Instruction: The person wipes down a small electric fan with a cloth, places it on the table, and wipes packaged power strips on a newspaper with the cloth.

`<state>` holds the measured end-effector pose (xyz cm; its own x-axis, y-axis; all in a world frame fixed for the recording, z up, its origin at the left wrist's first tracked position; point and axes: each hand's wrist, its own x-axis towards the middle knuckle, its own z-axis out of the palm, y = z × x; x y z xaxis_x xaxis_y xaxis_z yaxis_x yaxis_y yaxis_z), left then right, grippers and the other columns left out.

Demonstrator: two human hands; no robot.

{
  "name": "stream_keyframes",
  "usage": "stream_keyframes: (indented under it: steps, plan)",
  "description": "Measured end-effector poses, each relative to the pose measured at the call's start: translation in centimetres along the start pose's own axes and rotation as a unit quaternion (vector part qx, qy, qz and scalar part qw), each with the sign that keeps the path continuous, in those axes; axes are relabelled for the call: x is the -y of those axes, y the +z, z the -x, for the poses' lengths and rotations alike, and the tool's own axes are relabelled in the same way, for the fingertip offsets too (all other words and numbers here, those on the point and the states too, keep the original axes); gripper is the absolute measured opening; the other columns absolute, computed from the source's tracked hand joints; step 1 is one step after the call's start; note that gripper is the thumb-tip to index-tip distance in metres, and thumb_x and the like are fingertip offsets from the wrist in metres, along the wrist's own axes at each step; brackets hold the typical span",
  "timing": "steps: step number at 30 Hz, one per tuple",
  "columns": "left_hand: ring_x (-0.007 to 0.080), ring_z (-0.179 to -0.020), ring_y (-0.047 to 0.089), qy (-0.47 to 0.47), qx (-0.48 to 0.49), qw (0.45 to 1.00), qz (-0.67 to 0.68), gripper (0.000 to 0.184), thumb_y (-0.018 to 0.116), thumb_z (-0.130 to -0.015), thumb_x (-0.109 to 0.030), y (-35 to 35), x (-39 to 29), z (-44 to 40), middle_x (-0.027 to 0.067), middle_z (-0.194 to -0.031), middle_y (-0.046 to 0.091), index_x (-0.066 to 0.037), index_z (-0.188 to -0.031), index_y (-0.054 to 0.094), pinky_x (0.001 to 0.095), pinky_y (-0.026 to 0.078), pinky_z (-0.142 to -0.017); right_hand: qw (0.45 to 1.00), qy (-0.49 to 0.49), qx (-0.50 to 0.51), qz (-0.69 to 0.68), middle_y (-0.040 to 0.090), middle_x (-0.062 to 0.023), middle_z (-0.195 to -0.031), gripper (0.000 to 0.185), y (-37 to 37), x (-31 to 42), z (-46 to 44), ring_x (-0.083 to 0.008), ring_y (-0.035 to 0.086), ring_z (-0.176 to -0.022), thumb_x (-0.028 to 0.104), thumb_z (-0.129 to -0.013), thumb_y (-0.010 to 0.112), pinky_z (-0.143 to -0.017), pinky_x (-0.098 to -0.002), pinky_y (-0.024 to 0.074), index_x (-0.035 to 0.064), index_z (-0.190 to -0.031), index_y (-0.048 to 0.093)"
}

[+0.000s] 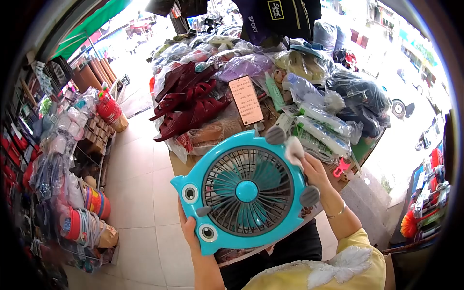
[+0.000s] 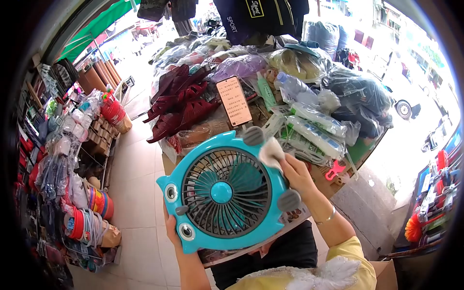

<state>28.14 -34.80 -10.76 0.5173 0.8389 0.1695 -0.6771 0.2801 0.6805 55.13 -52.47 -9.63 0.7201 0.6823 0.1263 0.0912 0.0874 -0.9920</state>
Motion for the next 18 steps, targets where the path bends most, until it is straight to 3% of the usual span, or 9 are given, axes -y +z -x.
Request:
stream_keyframes:
  steps: [4, 6, 8, 10, 12, 14, 15, 16, 18]
  plan:
    - [0.0289, -0.117, 0.057, -0.085, 0.009, 0.994, -0.066, 0.092, 0.079, -0.076, -0.035, -1.0, -1.2, 0.4, 0.0164, -0.133, 0.053, 0.000, -0.147, 0.033, 0.0409, 0.052, -0.095, 0.995, -0.004, 0.006, -0.102, 0.060, 0.0042, -0.100, 0.032, -0.9, -1.4, 2.1, -0.0025, 0.050, -0.086, 0.022, -0.104, 0.048, -0.075, -0.0189, 0.0414, -0.0004, -0.124, 0.061]
    - [0.0284, -0.117, 0.057, -0.078, 0.013, 0.988, -0.132, 0.094, 0.082, -0.073, -0.039, -0.7, -1.8, 0.5, 0.0158, -0.132, 0.053, 0.000, -0.145, 0.036, 0.0410, 0.052, -0.096, 0.996, 0.042, -0.013, -0.083, 0.063, 0.0005, -0.106, 0.032, -1.5, -1.3, 1.5, -0.0042, 0.056, -0.092, 0.018, -0.104, 0.049, -0.078, -0.0194, 0.0455, -0.0023, -0.126, 0.059]
    - [0.0278, -0.117, 0.058, -0.066, 0.020, 0.978, -0.198, 0.097, 0.085, -0.069, -0.042, 0.2, -2.6, 0.6, 0.0153, -0.132, 0.054, 0.000, -0.143, 0.038, 0.0411, 0.052, -0.097, 0.978, 0.035, -0.032, -0.204, 0.066, -0.0031, -0.111, 0.031, -1.1, 1.3, 1.4, -0.0087, 0.061, -0.101, 0.013, -0.102, 0.050, -0.084, -0.0236, 0.0500, -0.0029, -0.128, 0.057]
    - [0.0248, -0.116, 0.058, 0.057, 0.015, 0.965, -0.254, 0.105, 0.090, -0.064, -0.036, 1.2, -3.0, 1.1, 0.0125, -0.130, 0.054, 0.001, -0.145, 0.035, 0.0372, 0.051, -0.092, 0.965, 0.039, -0.055, -0.252, 0.066, -0.0073, -0.117, 0.032, -1.1, 1.6, 1.2, -0.0151, 0.062, -0.107, 0.009, -0.101, 0.049, -0.090, -0.0299, 0.0522, -0.0021, -0.130, 0.055]
    - [0.0249, -0.116, 0.058, 0.086, 0.047, 0.960, -0.261, 0.100, 0.088, -0.066, -0.033, 0.5, -4.0, 1.4, 0.0127, -0.130, 0.054, 0.000, -0.144, 0.036, 0.0381, 0.050, -0.094, 0.930, 0.032, -0.136, -0.341, 0.064, -0.0095, -0.120, 0.031, -0.5, 2.1, 0.9, -0.0182, 0.064, -0.105, 0.007, -0.101, 0.047, -0.090, -0.0325, 0.0534, 0.0000, -0.131, 0.054]
    - [0.0244, -0.116, 0.058, 0.135, 0.125, 0.923, -0.337, 0.089, 0.086, -0.069, -0.030, -0.3, -5.2, 1.8, 0.0124, -0.130, 0.053, -0.001, -0.140, 0.040, 0.0397, 0.049, -0.096, 0.924, 0.042, -0.136, -0.355, 0.063, -0.0107, -0.121, 0.030, -0.8, 1.7, 0.6, -0.0209, 0.064, -0.105, 0.011, -0.101, 0.048, -0.091, -0.0349, 0.0536, 0.0018, -0.129, 0.054]
    - [0.0272, -0.113, 0.060, 0.151, 0.166, 0.892, -0.392, 0.071, 0.082, -0.075, -0.024, -0.9, -5.8, 1.8, 0.0136, -0.122, 0.058, -0.002, -0.132, 0.045, 0.0449, 0.048, -0.097, 0.926, 0.015, -0.096, -0.366, 0.064, -0.0100, -0.119, 0.030, -0.8, 1.4, 0.4, -0.0206, 0.064, -0.105, 0.015, -0.100, 0.050, -0.091, -0.0353, 0.0535, 0.0025, -0.127, 0.055]
    - [0.0272, -0.113, 0.060, 0.152, 0.167, 0.891, -0.393, 0.071, 0.082, -0.075, -0.024, -1.7, -6.5, 1.4, 0.0136, -0.122, 0.058, -0.002, -0.132, 0.045, 0.0449, 0.048, -0.097, 0.925, -0.011, -0.056, -0.377, 0.064, -0.0093, -0.117, 0.030, -0.8, 1.3, 0.3, -0.0203, 0.064, -0.105, 0.018, -0.100, 0.052, -0.092, -0.0356, 0.0535, 0.0031, -0.126, 0.055]
    - [0.0316, -0.108, 0.062, 0.311, 0.231, 0.654, -0.650, 0.055, 0.077, -0.080, -0.021, -3.5, -6.8, 0.3, 0.0146, -0.114, 0.062, -0.001, -0.122, 0.048, 0.0508, 0.043, -0.101, 0.927, -0.020, -0.064, -0.369, 0.064, -0.0087, -0.113, 0.031, -0.1, 1.3, 0.4, -0.0188, 0.064, -0.103, 0.025, -0.098, 0.056, -0.089, -0.0357, 0.0541, 0.0036, -0.120, 0.057]
